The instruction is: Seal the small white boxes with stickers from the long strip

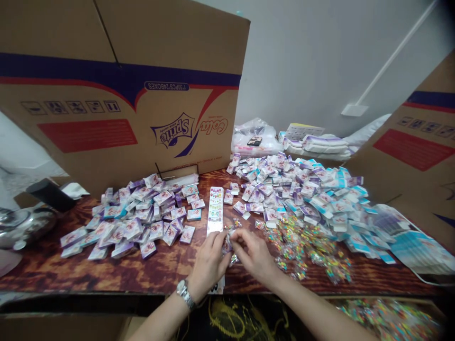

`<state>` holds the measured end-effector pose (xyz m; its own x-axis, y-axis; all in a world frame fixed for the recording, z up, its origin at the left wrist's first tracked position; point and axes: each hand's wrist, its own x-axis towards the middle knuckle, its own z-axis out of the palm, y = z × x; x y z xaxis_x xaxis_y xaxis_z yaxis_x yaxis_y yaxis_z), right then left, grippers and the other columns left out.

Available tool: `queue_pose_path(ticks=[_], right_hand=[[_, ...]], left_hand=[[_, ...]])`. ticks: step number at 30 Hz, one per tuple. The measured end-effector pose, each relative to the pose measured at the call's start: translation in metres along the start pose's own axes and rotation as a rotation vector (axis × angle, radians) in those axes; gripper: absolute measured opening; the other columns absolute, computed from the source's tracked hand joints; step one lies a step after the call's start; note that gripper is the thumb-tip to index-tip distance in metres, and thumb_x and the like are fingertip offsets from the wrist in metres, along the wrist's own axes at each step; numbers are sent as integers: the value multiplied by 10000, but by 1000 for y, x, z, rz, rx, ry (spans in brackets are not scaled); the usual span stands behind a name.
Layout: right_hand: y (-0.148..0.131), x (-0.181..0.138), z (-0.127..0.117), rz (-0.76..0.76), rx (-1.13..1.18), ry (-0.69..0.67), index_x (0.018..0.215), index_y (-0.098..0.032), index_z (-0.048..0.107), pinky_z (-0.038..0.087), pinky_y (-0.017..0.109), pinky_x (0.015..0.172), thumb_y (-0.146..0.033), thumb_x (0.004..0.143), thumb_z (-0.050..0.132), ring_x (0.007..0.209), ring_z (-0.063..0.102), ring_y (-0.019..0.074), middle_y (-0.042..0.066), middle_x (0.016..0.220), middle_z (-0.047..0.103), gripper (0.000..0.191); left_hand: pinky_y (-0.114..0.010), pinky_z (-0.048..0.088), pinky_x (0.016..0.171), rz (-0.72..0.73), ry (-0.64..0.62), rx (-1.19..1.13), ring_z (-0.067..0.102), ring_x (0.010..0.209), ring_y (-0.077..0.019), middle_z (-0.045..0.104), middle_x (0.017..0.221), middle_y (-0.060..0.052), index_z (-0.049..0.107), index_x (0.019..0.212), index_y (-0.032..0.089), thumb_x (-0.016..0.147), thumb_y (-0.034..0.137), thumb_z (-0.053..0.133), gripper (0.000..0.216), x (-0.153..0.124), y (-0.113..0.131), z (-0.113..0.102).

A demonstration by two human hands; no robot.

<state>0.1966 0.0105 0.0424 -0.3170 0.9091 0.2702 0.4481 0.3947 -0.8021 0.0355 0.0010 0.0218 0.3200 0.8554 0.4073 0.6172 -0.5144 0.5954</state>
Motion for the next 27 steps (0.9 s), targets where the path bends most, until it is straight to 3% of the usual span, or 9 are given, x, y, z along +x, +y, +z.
queue_pose_path(ticks=[6,11,14,17,19,23,27], right_hand=[[-15,1,-21,-142,-189,-57,984,-216,540,440,359,864,-186,876,484,996,503,208,69,974,563,126],[-13,3,-20,-148,-103,-35,976,-218,535,452,344,840,-198,898,458,961,527,192,60,962,574,111],[-10,2,-10,-68,-15,30,1065,-212,506,460,342,843,-214,872,502,965,549,191,66,1020,577,193],[-10,0,-4,87,117,22,1107,-210,489,499,286,718,-245,857,528,825,600,162,41,948,612,255],[-13,-2,-3,75,97,28,1046,-215,548,493,279,699,-243,873,502,791,600,158,29,886,624,181],[-21,-4,-5,-32,39,69,1010,-227,625,467,311,804,-239,877,503,909,582,179,45,954,630,182],[-15,-1,1,106,155,86,923,-207,650,486,311,769,-288,855,538,843,606,179,42,890,650,155]], left_hand=[[-359,481,864,-25,44,-45,539,1017,-220,528,1090,-100,390,1251,207,800,115,502,474,2,6,-9],[-334,495,824,-26,39,-81,562,965,-203,543,1060,-82,474,1167,230,819,135,494,361,2,12,-12],[-351,484,850,-4,63,-45,551,998,-212,534,1083,-92,473,1151,226,819,118,481,349,-2,11,-12],[-356,478,869,41,65,25,537,1035,-223,525,1119,-103,460,1166,222,819,110,474,365,-5,9,-11],[-359,478,873,62,78,68,538,1039,-228,531,1122,-106,461,1167,217,823,111,463,360,-6,9,-10],[-362,489,852,33,103,81,563,1001,-227,562,1070,-108,414,1201,194,834,126,448,375,-7,10,-6],[-374,480,878,11,166,139,546,1060,-250,532,1148,-164,245,1342,131,840,148,461,547,-10,8,1]])
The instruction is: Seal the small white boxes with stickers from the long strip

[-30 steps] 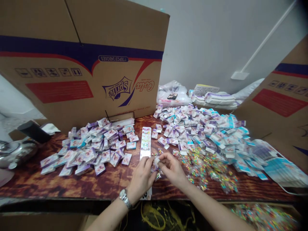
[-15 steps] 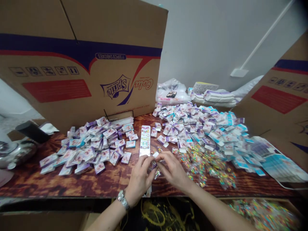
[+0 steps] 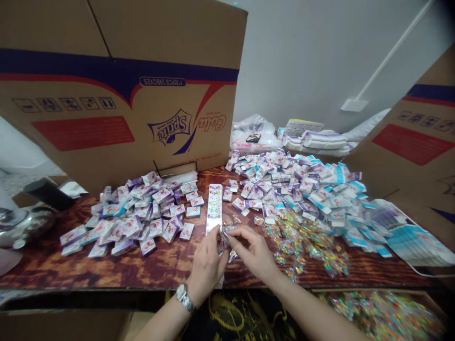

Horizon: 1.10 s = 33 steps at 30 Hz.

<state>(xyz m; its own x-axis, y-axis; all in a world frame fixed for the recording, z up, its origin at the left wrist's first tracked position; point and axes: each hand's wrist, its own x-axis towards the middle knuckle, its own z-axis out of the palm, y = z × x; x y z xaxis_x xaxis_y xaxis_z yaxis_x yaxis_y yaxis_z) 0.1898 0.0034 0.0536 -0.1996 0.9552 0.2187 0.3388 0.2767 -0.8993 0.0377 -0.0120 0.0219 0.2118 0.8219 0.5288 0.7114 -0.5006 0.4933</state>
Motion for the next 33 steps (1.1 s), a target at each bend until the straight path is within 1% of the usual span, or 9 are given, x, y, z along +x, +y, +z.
queue_pose_path(ticks=[3,5,9,15,17,22,25,28,33], right_hand=[[7,4,6,137,119,23,917,-188,630,508,293,697,-280,812,580,746,617,168,32,825,659,148],[6,5,7,145,107,39,889,-182,633,510,284,672,-250,798,586,712,614,162,26,791,654,123],[-5,0,8,-57,-135,90,879,-203,667,498,308,738,-186,825,538,808,605,181,47,852,639,141],[-7,-16,23,-421,-295,171,1205,-212,536,468,379,876,-126,886,452,985,568,200,87,1074,631,340],[-5,-17,25,-383,-262,171,1212,-207,521,473,375,877,-151,893,456,996,570,201,85,1081,632,330],[-6,-5,19,-110,-58,90,1052,-217,606,506,298,799,-231,884,497,898,610,170,44,983,652,200],[-7,0,14,-50,29,45,1028,-218,626,511,278,790,-214,859,534,882,621,161,29,975,662,192],[-7,1,13,-38,18,33,975,-222,656,497,296,829,-210,854,541,911,622,169,24,975,671,167],[-3,-4,17,18,74,124,1105,-225,594,523,297,793,-273,870,534,898,643,177,39,977,682,248]], left_hand=[[-370,477,885,-4,-16,29,536,1068,-254,528,1142,-160,244,1362,136,848,161,464,560,-1,0,0],[-357,486,868,-7,-24,35,542,1046,-247,527,1122,-145,263,1365,161,852,163,459,550,-1,2,-1],[-365,493,845,13,-13,79,536,1023,-249,509,1106,-144,214,1404,183,854,136,429,592,-1,3,2],[-411,502,792,23,4,130,514,983,-263,487,1084,-171,41,1444,157,866,95,366,666,-4,0,9],[-421,500,801,0,-19,111,503,994,-263,472,1092,-170,18,1445,165,872,98,360,670,-4,-1,6],[-431,482,844,23,-20,117,477,1036,-268,453,1110,-168,34,1446,184,884,115,380,664,-5,-1,-2],[-431,475,855,46,0,132,470,1052,-272,450,1122,-175,48,1446,173,877,103,389,668,-6,-2,-3],[-429,477,848,59,-9,145,470,1053,-276,454,1135,-181,52,1446,162,875,114,410,676,-6,-4,-2],[-423,491,818,57,-5,238,481,1027,-286,474,1141,-192,44,1446,137,884,180,445,691,-6,-3,0]])
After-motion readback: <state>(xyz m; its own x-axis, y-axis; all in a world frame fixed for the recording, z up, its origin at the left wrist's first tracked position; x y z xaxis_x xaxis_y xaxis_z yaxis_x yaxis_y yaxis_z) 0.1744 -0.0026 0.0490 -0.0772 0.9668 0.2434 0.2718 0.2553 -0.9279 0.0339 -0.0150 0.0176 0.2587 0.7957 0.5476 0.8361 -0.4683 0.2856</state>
